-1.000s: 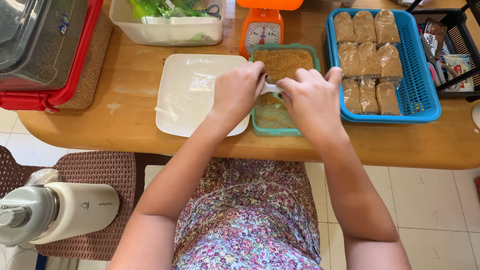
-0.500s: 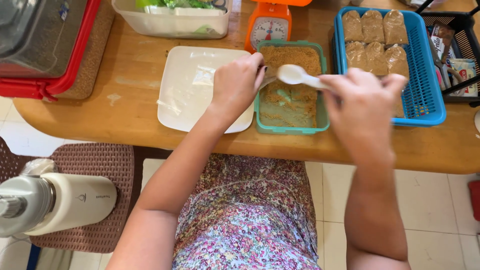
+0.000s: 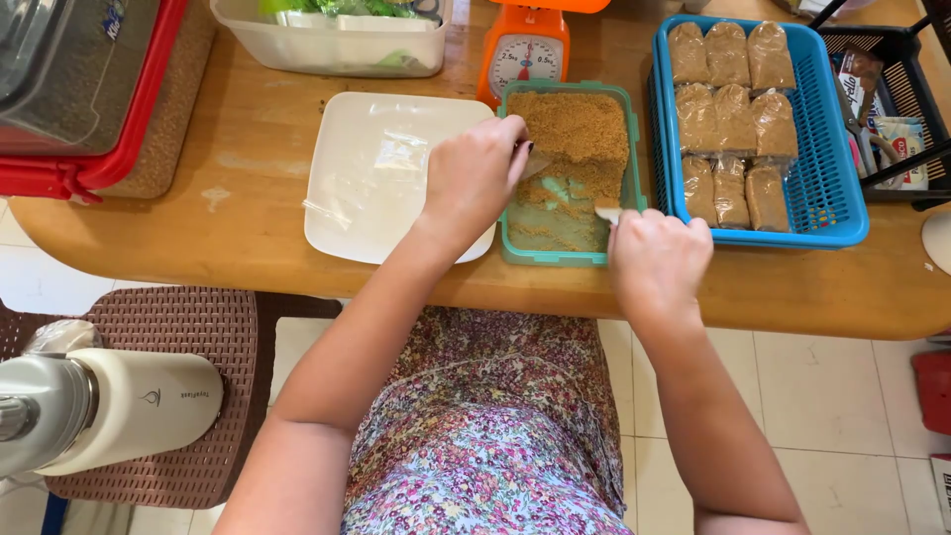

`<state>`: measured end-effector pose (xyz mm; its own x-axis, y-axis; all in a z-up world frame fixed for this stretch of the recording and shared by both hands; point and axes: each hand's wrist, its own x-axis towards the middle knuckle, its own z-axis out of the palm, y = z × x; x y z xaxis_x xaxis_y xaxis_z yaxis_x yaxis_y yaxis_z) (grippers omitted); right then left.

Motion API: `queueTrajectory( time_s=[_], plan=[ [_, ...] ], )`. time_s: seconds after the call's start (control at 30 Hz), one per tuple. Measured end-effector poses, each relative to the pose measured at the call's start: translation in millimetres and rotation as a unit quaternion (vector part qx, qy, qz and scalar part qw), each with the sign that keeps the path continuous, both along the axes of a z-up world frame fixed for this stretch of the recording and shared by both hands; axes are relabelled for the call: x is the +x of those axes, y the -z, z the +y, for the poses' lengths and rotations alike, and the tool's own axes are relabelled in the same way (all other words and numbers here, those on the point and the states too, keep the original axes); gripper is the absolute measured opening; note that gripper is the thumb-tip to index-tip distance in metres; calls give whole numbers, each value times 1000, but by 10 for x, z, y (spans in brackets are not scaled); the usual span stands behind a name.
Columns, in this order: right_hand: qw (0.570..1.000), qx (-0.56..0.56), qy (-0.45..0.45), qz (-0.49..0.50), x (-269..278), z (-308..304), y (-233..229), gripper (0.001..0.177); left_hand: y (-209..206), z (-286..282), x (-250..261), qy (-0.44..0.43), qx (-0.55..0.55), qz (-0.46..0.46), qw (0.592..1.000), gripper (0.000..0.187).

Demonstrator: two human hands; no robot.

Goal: Filling small plastic bags with granular material using a spoon and a small funnel, then sealing them by twisting.

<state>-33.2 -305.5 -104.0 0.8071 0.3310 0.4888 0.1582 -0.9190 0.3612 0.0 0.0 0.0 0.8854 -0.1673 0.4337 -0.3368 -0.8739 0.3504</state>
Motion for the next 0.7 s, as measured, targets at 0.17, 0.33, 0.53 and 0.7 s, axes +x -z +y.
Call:
queueTrajectory(
  time_s=[0.17,0.33,0.53,0.7],
  plan=[
    [999,45,-11,3,120,163,-330,18,-1,27,-14,5,3,-3,1000,12],
    [995,89,-37,22,147,170,-363,14,-16,17,-18,5,4,4,1000,12],
    [988,125,-42,84,-101,231,-545,12,-13,45,-1,6,4,13,1000,15],
    [994,89,-29,53,46,226,-425,19,-15,14,19,-13,6,15,1000,11]
  ],
)
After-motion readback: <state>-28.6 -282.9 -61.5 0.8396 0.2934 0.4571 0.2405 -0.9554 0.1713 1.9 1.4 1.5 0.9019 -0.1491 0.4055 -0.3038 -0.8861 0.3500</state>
